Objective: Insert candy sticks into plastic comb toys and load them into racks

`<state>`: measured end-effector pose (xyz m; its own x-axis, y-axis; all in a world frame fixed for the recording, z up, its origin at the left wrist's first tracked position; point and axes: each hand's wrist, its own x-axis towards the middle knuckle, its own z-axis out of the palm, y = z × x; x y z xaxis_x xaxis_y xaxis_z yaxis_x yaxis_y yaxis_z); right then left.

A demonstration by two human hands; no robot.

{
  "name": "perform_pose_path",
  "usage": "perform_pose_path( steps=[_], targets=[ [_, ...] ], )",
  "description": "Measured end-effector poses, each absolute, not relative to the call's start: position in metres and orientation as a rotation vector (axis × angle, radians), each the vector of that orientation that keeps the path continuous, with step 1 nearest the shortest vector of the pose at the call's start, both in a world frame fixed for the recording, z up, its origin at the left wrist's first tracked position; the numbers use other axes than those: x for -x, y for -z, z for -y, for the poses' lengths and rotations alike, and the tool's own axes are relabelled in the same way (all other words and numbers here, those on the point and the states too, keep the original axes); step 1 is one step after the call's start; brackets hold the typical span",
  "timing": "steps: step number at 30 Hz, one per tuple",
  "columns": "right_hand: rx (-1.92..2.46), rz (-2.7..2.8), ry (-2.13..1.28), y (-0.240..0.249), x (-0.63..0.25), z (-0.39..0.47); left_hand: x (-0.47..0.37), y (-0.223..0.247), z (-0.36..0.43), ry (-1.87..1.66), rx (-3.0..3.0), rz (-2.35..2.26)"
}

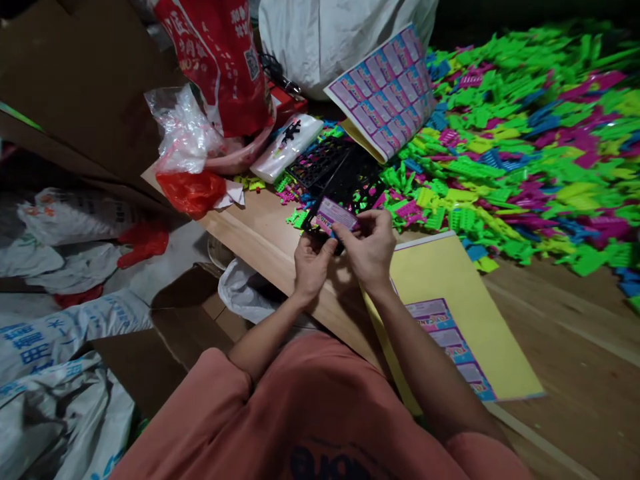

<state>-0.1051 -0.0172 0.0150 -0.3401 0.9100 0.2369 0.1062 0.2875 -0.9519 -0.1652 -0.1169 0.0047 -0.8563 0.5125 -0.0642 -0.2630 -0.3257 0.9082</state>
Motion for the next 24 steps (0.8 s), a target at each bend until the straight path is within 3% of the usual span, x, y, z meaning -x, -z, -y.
perform_pose_path(
  steps=[6, 11, 17, 24],
  targets=[
    [0.998, 1.787, -0.878, 0.002, 0.08, 0.0, 0.164, 0.001, 0.126, -2.218, -0.257, -1.517],
    [1.017, 1.837, -0.812, 0.011, 0.011, -0.042, 0.218, 0.002, 0.156, -2.379, -0.064, -1.699],
    [1.182, 2.064, -0.771, 0.023, -0.072, -0.054, 0.243, 0.009, 0.207, -1.852, -0.052, -1.799],
    [1.365, 2.165, -0.51, 0.031, -0.109, -0.049, 0.134, 0.014, 0.183, -1.256, -0.281, -1.408]
  ],
)
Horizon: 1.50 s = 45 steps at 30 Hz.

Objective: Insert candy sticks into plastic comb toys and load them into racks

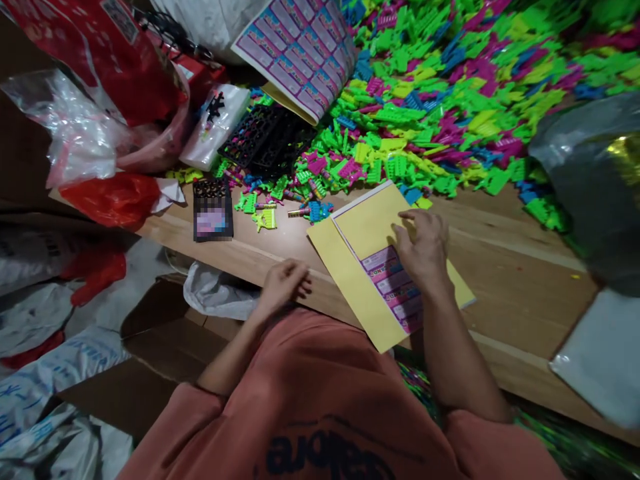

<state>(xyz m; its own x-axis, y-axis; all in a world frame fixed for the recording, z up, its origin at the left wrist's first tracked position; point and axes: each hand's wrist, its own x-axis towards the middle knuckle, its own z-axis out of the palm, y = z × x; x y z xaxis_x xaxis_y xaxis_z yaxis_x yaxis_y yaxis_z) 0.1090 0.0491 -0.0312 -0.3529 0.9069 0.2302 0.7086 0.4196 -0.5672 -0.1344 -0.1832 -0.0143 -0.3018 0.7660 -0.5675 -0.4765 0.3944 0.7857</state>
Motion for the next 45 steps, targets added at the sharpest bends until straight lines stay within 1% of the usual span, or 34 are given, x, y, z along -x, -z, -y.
perform_pose_path(
  steps=[2, 3, 5, 8, 10, 13, 16, 19, 21, 22, 25, 27, 31, 34, 39, 45],
  targets=[
    [1.568, 2.129, -0.451, 0.033, -0.123, -0.06, 0.1, 0.019, 0.166, -1.15, -0.297, -1.258],
    [1.64, 2.104, -0.481, 0.035, -0.13, -0.066, 0.085, 0.022, 0.157, -1.121, -0.291, -1.205],
    [1.684, 2.015, -0.66, 0.041, -0.142, -0.076, 0.063, 0.029, 0.141, -1.111, -0.257, -1.155],
    [1.555, 1.789, -0.988, 0.047, -0.155, -0.082, 0.046, 0.036, 0.119, -1.172, -0.195, -1.145],
    [1.44, 1.631, -1.14, 0.047, -0.16, -0.081, 0.043, 0.037, 0.107, -1.234, -0.173, -1.147],
    [1.321, 1.485, -1.284, 0.042, -0.166, -0.078, 0.044, 0.033, 0.09, -1.325, -0.185, -1.162],
    [1.258, 1.437, -1.316, 0.036, -0.172, -0.076, 0.045, 0.026, 0.074, -1.383, -0.235, -1.166],
    [1.239, 1.425, -1.292, 0.033, -0.173, -0.074, 0.045, 0.021, 0.053, -1.391, -0.288, -1.109],
    [1.252, 1.474, -1.219, 0.032, -0.169, -0.067, 0.046, 0.02, 0.039, -1.364, -0.281, -1.014],
    [1.274, 1.514, -1.114, 0.031, -0.165, -0.062, 0.047, 0.021, 0.033, -1.347, -0.263, -0.974],
    [1.364, 1.629, -0.61, 0.027, -0.151, -0.04, 0.052, 0.023, 0.021, -1.305, -0.208, -0.943],
    [1.368, 1.708, -0.422, 0.025, -0.141, -0.023, 0.056, 0.024, 0.018, -1.294, -0.204, -0.94],
    [1.246, 1.794, -0.557, 0.029, -0.127, -0.001, 0.059, 0.023, 0.022, -1.248, -0.212, -0.841],
    [1.249, 1.756, -0.621, 0.033, -0.122, 0.001, 0.059, 0.02, 0.025, -1.236, -0.227, -0.839],
    [1.263, 1.719, -0.613, 0.034, -0.118, -0.001, 0.054, 0.018, 0.027, -1.262, -0.344, -0.82],
    [1.224, 1.727, -0.537, 0.038, -0.116, 0.004, 0.045, 0.024, 0.029, -1.3, -0.214, -0.926]
  ],
)
